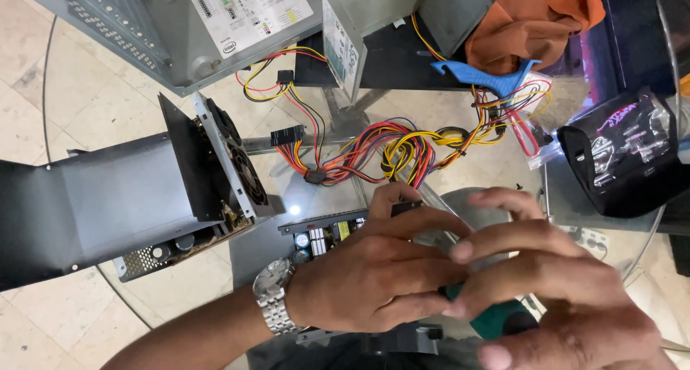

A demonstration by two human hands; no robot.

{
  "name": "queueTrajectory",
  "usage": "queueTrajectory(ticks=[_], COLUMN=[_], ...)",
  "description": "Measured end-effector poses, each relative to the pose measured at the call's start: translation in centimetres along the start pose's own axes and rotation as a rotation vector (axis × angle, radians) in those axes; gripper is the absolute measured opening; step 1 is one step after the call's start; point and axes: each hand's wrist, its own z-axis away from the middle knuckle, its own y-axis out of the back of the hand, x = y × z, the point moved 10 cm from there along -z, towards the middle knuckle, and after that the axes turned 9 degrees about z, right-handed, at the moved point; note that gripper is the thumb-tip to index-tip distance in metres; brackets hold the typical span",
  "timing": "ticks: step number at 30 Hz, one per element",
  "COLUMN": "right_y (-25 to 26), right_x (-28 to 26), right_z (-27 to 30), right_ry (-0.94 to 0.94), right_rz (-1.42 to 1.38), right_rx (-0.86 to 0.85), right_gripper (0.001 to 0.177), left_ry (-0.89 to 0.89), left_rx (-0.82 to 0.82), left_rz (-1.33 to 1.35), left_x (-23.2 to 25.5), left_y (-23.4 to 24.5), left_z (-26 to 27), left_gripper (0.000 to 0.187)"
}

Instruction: The person uses a screwdriver to remove screws from a computer power supply unit placed on a glass table. They manipulate the casing and internal components, including wires and a fan, while working on the device.

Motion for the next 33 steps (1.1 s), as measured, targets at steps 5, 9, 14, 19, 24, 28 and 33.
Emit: queueTrajectory(ticks=[5,9,14,19,24,28,33], right_y=[0.1,-0.4,0.4,0.1,-0.7,-2.2,-0.9], right_x=[-0.1,1.3,0.5,-0.1,2.5,7.3,5.8], right_z=[0.1,0.2,1.1,-0.4,1.3,8.7,6.2], right_ry=[0.008,-0.038,0.013,-0.164,-0.190,-0.302,-0.384], right_rz=[0.062,-0.081,0.103,0.069,-0.065,-0.112,0.162], right_rx=[0.006,-0.104,0.080,-0.063,-0.337,-0.682,-0.403], right_gripper=[0.014,0.019,0.037,0.012,0.033,0.045,0.023], left_ry=[-0.025,-0.021,0.010,0.200,0.272,0.276,0.271], left_rx=[0.011,-0.063,-0.086,-0.367,-0.340,-0.304,-0.291], left_rz=[0.016,-0.087,-0.149,-0.660,-0.653,-0.601,-0.660], left_x=[0.5,-0.1,1.0,-1.2,-2.2,-2.3,-2.7], left_y=[0.1,-0.4,1.3,0.7,0.3,0.7,0.8], left_z=[-0.3,0.0,-0.7,1.2,2.0,1.9,2.2], left_gripper=[0.024,0.022,0.054,0.179,0.163,0.152,0.135])
